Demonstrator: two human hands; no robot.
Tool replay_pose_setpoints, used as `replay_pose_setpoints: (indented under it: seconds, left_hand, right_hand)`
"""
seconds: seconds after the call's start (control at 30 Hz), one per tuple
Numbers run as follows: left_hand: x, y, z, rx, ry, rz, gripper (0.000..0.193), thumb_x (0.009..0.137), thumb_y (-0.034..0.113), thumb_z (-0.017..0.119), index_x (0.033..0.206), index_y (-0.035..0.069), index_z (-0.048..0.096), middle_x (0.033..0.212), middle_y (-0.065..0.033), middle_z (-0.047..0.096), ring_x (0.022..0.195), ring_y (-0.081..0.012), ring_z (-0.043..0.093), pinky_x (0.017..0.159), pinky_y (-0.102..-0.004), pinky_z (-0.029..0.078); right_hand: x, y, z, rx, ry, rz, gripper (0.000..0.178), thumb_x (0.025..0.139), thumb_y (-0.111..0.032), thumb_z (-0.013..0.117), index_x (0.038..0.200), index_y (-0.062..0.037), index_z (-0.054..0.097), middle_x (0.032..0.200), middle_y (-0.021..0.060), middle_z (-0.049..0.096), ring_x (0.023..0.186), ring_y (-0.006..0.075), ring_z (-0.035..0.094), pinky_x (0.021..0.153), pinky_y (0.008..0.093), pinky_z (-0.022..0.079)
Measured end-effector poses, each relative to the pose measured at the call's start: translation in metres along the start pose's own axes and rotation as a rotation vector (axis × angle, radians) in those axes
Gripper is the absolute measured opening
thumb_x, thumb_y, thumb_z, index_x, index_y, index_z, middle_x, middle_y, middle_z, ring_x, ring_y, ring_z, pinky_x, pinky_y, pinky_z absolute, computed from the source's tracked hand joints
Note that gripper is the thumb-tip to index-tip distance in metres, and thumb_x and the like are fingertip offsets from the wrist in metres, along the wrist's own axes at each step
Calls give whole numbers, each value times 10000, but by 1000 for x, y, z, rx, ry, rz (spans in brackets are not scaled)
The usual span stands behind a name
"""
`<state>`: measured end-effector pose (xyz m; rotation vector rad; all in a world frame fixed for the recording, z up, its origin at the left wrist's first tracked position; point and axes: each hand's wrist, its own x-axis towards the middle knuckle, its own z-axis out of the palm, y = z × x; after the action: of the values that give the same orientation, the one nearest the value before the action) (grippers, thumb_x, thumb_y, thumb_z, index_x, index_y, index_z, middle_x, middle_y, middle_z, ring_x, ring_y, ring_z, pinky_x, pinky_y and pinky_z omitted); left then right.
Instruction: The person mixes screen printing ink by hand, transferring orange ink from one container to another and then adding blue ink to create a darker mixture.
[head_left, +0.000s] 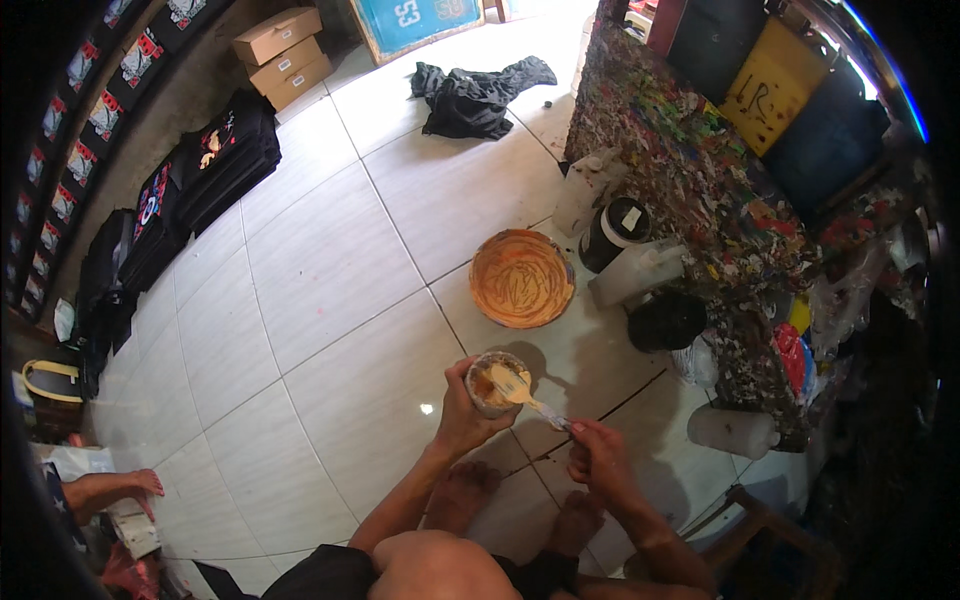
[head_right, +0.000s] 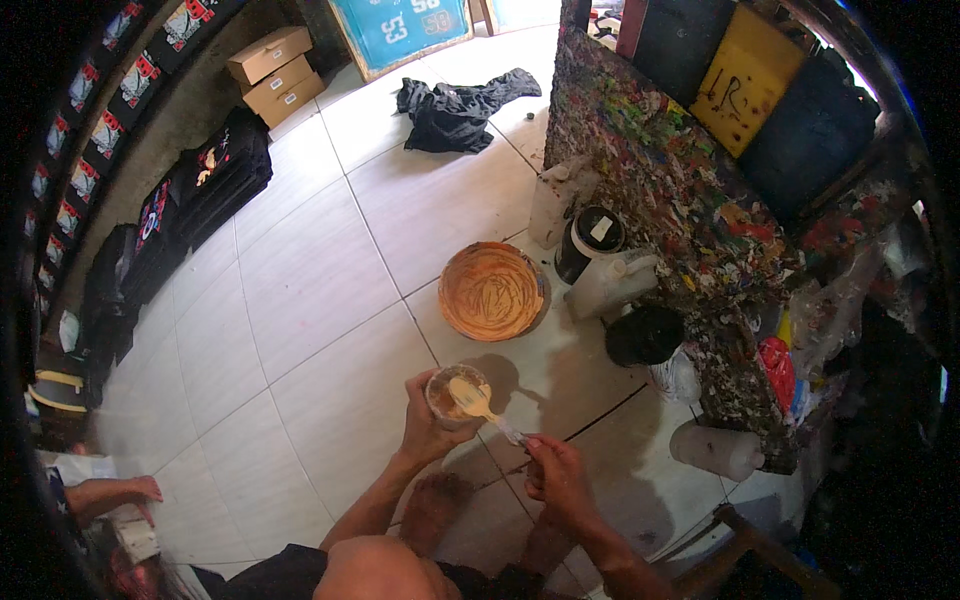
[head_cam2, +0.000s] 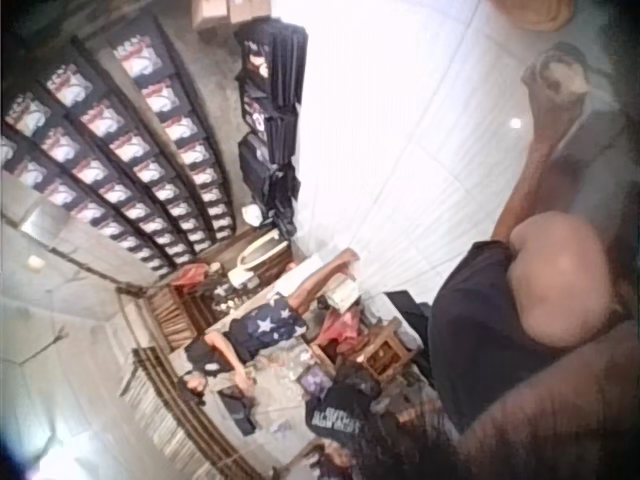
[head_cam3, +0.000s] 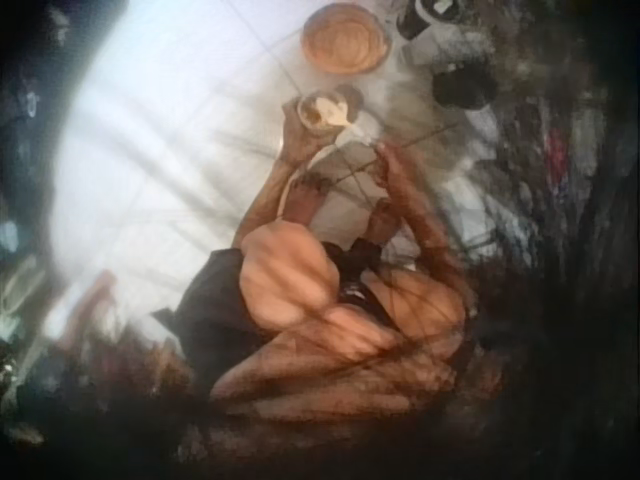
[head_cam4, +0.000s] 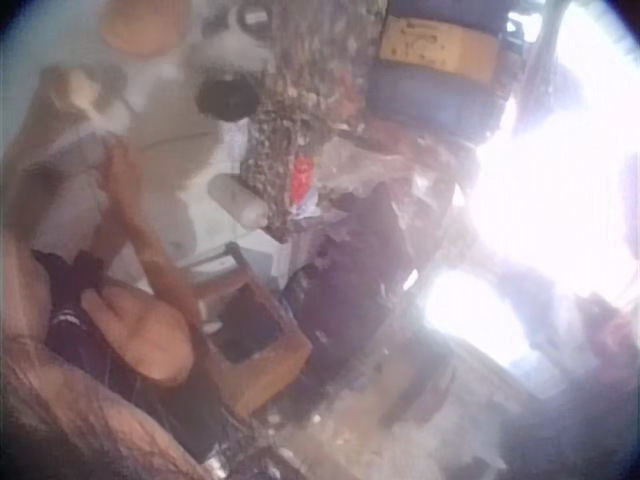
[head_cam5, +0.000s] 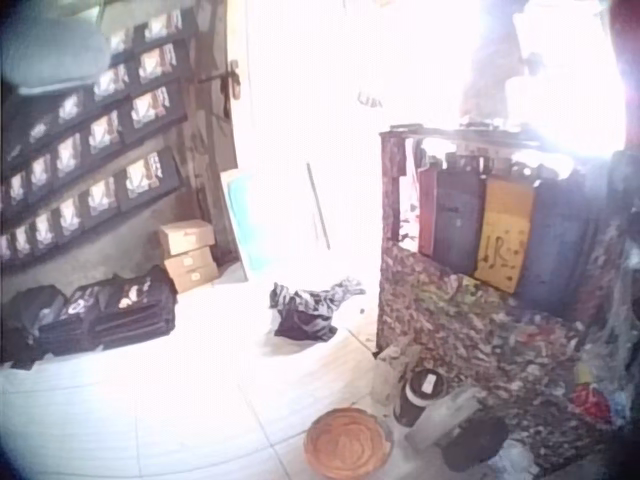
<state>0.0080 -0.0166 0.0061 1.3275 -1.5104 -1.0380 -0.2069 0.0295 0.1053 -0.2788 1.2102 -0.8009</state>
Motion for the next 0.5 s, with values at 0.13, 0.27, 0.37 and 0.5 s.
replay_pose_setpoints:
  seconds: [0.13, 0.27, 0.37, 0.5]
  left_hand:
    - [1, -7, -5, 93, 93, 74, 882, 686, 212, 917, 1263, -5, 285, 1207, -189, 550, 1102, -261, 617, 936, -371, 526]
    - [9, 7, -14, 70, 153, -32, 836, 683, 181, 903, 1234, 11, 297, 1137, -188, 603, 1053, -271, 645, 890, -373, 538]
    - [12, 14, -25, -50, 117, -151, 821, 680, 187, 900, 1224, 15, 310, 1135, -189, 609, 1048, -264, 646, 892, -371, 540]
    - [12, 29, -35, -49, -8, -230, 800, 686, 201, 893, 1217, 19, 323, 1148, -191, 608, 1044, -258, 646, 901, -365, 538]
  right_hand:
    - [-5, -11, -7, -90, 25, 42, 181, 992, -205, 550, 994, -38, 620, 620, -77, 288, 489, 44, 253, 435, 236, 223]
    - [-21, -21, -22, -132, 84, 26, 194, 987, -192, 556, 1029, -19, 633, 637, -69, 347, 496, 44, 290, 441, 229, 248]
    - [-37, -31, -21, -340, 212, -119, 229, 987, -164, 561, 1124, 3, 636, 675, -57, 420, 511, 46, 338, 459, 225, 293]
    - [-7, -14, -6, -880, 152, -959, 321, 950, -118, 606, 1244, 7, 630, 642, 15, 479, 536, 120, 440, 476, 305, 385]
